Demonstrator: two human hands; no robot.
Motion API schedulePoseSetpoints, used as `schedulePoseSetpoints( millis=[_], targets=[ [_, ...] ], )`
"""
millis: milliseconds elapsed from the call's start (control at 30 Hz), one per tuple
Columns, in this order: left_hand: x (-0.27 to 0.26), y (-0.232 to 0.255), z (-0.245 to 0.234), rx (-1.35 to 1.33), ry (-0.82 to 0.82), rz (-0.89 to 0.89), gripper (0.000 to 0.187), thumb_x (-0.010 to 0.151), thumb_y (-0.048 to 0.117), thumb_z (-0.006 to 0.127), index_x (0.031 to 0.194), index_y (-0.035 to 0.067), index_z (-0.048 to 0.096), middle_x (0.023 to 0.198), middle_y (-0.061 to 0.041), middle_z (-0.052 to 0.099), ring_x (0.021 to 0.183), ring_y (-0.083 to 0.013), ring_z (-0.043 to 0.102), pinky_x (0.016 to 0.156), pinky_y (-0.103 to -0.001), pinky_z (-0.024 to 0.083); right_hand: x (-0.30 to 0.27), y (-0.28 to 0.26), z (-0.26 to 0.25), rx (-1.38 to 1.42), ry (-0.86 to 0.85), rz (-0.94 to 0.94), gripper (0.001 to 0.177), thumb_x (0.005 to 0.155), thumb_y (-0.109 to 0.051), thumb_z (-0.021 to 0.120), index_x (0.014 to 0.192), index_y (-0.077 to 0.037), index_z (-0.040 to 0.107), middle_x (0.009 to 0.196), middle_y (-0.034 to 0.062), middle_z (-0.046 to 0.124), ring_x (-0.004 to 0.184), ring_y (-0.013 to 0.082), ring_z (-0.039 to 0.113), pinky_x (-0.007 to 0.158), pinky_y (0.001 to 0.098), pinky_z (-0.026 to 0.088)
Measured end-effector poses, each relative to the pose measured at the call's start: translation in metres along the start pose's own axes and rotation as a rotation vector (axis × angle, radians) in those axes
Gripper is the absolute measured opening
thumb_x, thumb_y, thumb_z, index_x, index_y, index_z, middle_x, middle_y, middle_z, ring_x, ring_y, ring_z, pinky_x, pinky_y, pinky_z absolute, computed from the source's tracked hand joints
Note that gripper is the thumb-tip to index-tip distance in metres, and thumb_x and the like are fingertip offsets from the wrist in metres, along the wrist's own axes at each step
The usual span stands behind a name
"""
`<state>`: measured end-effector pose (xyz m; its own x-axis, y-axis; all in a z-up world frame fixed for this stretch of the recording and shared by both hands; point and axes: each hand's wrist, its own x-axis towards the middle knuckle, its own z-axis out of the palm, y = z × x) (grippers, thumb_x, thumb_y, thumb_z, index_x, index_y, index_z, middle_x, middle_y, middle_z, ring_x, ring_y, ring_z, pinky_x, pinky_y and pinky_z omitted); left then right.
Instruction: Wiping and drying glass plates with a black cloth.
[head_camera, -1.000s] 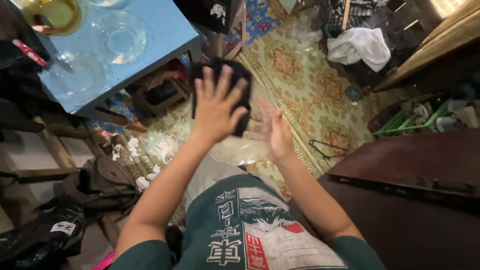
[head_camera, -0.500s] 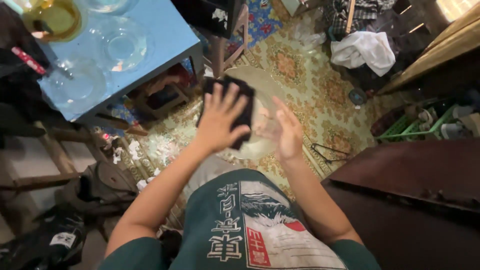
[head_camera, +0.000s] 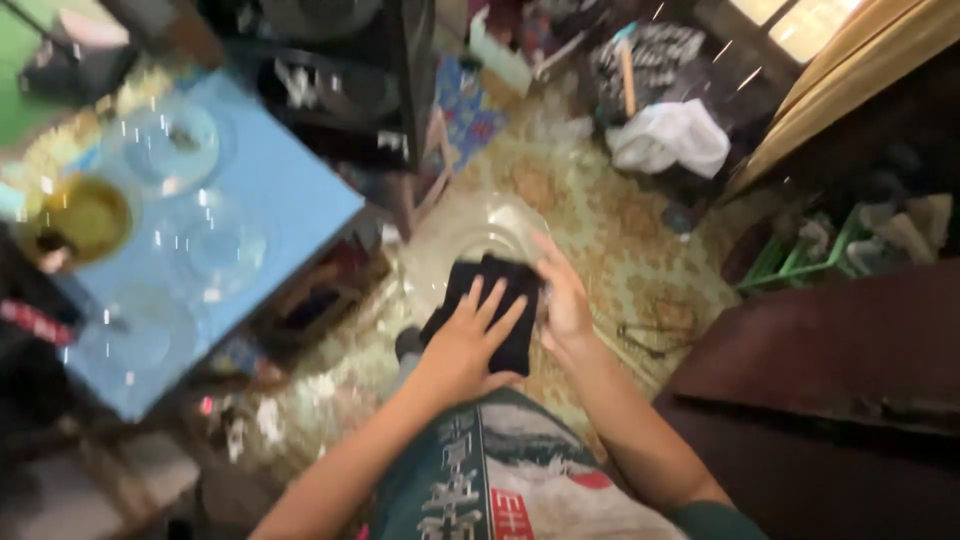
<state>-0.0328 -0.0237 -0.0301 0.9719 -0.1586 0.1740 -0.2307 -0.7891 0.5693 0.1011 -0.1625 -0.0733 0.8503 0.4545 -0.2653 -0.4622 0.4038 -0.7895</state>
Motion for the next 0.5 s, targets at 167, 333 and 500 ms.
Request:
schedulePoseSetpoints(
  millis=[167,333,500],
  targets=[
    [-0.007,-0.061,0.012,0.028,0.175,0.128,0.09,0.068,0.012,0.084,0.151,0.008,0.052,0.147,-0.019,0.059,0.136,-0.0398,0.057,0.108,-0.041,0.05,0.025,-0.025,0.004,-0.264,0.02,0.151,0.056,0.101,-0.025,0.046,0.157,-0.02,0.046,0.133,0.0185,0.063,0.108,0.0313,0.06,0.083,0.046,0.047],
    [0.001,-0.109,0.026,-0.458,0.153,-0.371,0.031,0.08,0.011,0.085,0.11,0.008,0.079,0.091,-0.016,0.078,0.084,-0.0275,0.074,0.077,-0.036,0.06,0.066,-0.014,-0.01,-1.24,-0.236,-0.786,0.047,0.113,-0.026,0.043,0.159,-0.014,0.041,0.153,0.0186,0.051,0.139,0.0386,0.038,0.101,0.0441,0.045],
    [0.015,-0.121,-0.015,-1.461,0.542,-0.622,0.043,0.081,0.007,0.075,0.122,-0.001,0.069,0.104,-0.012,0.075,0.082,-0.0224,0.072,0.069,-0.038,0.061,0.111,0.071,-0.104,-0.16,-0.112,0.16,0.044,0.102,-0.028,0.069,0.141,-0.015,0.052,0.112,0.0107,0.066,0.091,0.0205,0.061,0.069,0.0343,0.048]
  ],
)
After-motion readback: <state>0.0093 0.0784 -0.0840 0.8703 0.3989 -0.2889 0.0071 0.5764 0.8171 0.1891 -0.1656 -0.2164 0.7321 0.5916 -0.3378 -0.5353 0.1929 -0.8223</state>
